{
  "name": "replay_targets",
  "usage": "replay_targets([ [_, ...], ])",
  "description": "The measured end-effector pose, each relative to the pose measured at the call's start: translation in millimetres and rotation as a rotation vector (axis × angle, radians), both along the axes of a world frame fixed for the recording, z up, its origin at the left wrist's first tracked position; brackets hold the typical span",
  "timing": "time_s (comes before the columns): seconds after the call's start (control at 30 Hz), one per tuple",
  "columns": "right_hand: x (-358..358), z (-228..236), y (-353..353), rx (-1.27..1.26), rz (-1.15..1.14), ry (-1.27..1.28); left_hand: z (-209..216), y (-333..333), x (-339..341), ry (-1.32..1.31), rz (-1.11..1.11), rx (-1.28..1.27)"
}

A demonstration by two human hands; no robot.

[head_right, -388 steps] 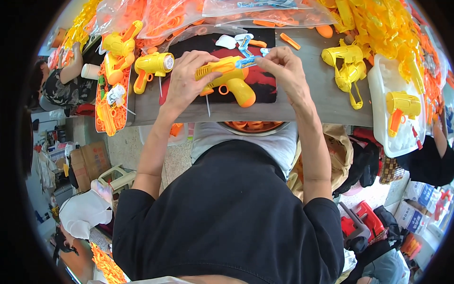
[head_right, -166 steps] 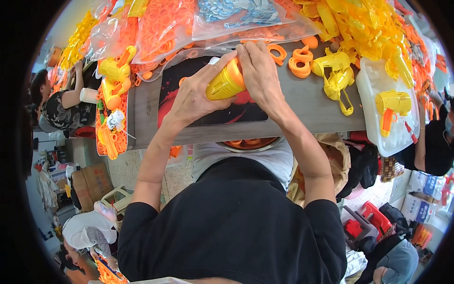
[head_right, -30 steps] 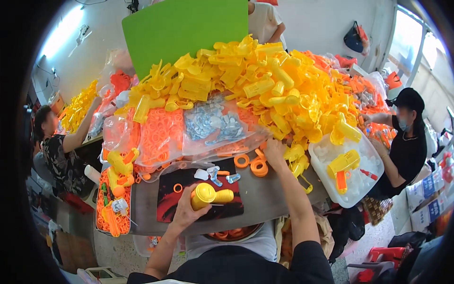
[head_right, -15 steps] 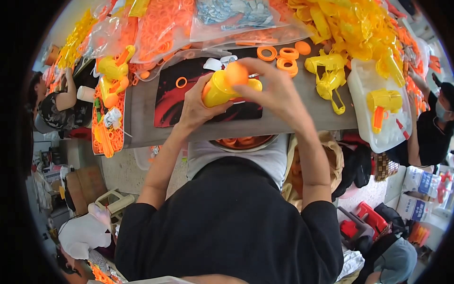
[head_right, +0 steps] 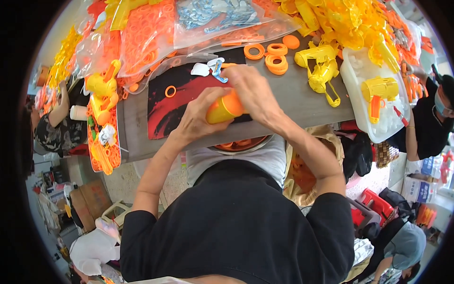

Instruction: Assembling plastic toy guns by hand at a factory workbench.

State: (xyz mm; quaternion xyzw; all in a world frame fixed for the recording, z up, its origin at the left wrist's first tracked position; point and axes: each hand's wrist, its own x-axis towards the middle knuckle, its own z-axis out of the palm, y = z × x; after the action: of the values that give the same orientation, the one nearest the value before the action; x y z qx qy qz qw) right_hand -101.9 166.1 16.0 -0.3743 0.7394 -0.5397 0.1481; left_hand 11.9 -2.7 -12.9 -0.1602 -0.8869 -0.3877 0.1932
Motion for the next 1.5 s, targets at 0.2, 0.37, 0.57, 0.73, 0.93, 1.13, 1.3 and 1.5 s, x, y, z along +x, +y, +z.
replay_targets([
  [0.2, 1.3, 0.1, -20.0, -0.037, 0.312, 0.099, -12.0, -5.7, -1.2, -0.093, -0.054, -0.054],
  [0.37, 9.8, 5.1, -16.4, -0.081, 0.239, 0.2, -15.8, -6.1, -2.8, -0.039, -0.061, -0.096],
  [0.57, 7.3, 6.1, -16.4, -0.056, 0.245, -0.023, -0.7, -7.4, 4.7, 0.012, -0.034, -0.073],
  [0.73, -55.1, -17.1, 8.3, 0.216, -0.074, 0.094, 1.6, -20.9, 47.0, 0.069, 0.228, 0.178],
  [0.93, -76.9, -32.9, -47.3, 0.295, 0.035, 0.167, 2.6, -19.3, 73.4, -0.122, 0.377, 0.906],
  [1.13, -53.3, -30.3, -132.3, 0.209, 0.268, 0.163, -1.3, -18.1, 97.0, -0.144, 0.458, 1.035],
  [1.3, -46.5, -55.3, -224.6, -0.184, 0.314, 0.611, 3.3, -21.0, 110.3, -0.081, 0.521, 1.005],
  [1.5, -36.7, -83.4, -281.7, 0.197, 0.168, 0.995, 10.5, -32.8, 144.5, 0.008, 0.65, 1.01],
])
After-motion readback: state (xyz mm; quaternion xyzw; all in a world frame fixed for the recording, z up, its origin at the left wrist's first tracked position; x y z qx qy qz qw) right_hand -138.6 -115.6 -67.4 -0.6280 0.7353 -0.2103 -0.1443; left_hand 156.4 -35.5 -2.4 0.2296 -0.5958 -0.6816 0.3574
